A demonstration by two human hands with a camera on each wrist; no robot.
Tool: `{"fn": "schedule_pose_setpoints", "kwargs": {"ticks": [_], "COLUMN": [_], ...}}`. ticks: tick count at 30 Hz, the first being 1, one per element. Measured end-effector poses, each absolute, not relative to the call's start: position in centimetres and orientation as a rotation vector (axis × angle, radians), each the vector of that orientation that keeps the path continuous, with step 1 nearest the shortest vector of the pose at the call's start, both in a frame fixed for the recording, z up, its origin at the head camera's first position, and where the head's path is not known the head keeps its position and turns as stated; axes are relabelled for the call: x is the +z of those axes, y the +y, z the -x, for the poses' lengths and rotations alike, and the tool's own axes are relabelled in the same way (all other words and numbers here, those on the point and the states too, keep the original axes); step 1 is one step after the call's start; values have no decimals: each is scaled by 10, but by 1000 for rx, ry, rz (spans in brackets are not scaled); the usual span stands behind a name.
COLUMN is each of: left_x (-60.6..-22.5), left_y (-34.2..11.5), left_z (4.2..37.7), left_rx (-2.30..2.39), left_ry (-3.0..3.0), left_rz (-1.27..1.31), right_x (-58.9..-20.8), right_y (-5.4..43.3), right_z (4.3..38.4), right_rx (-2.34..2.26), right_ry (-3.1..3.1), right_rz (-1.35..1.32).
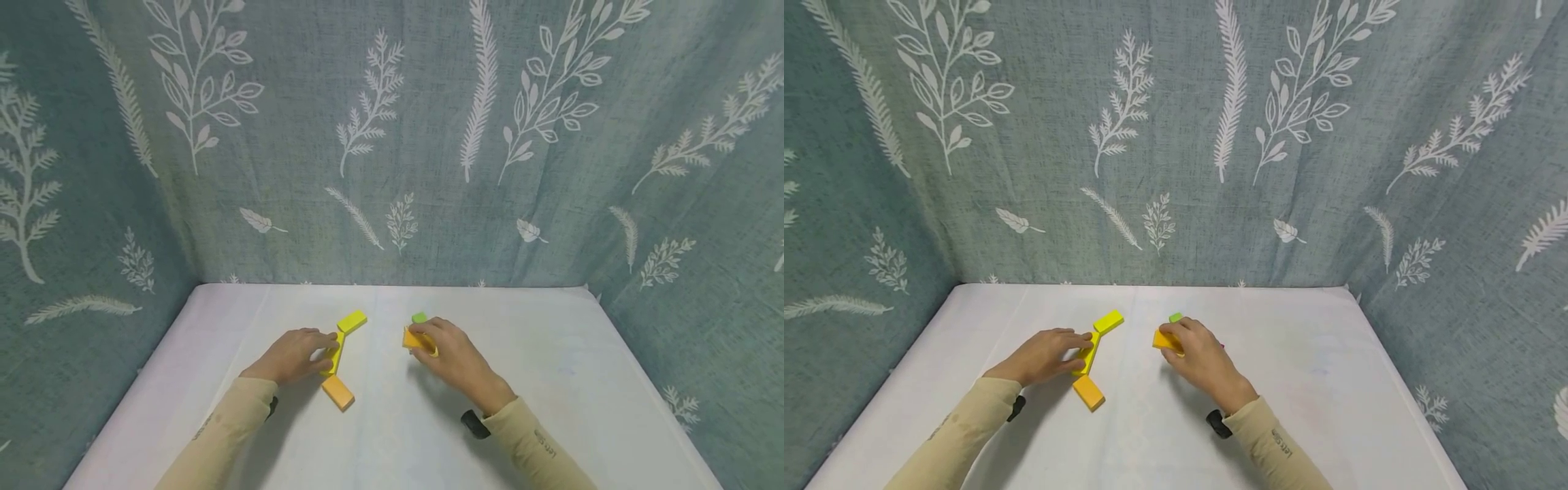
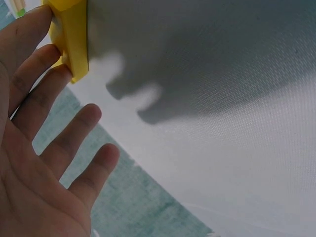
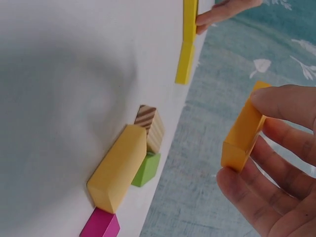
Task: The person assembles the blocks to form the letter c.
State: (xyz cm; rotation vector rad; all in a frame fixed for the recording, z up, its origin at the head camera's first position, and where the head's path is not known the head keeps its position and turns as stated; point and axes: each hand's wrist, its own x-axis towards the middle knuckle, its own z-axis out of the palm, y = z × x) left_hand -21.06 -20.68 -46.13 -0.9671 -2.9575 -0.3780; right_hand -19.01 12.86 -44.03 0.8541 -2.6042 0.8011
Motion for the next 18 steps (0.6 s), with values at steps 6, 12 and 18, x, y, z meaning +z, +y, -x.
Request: {"fn": "schedule_pose_setpoints", "kwargs": {"ticks": [6, 12, 18], "left_x": [-462, -461, -460], "left_y": [-206, -204, -206], "left_z": [210, 209, 207], "left_rx": [-355, -340, -329], "left_ry": [-2957, -2967, -2971], "left_rz": [976, 960, 952], "right_x": [-443, -447, -453], "right_y": [123, 115, 106], "right_z": [188, 186, 182], "right_rx": [801, 825, 792], "right_ry": [-2589, -2593, -2629], "right_rz": [-875, -915, -935]}}
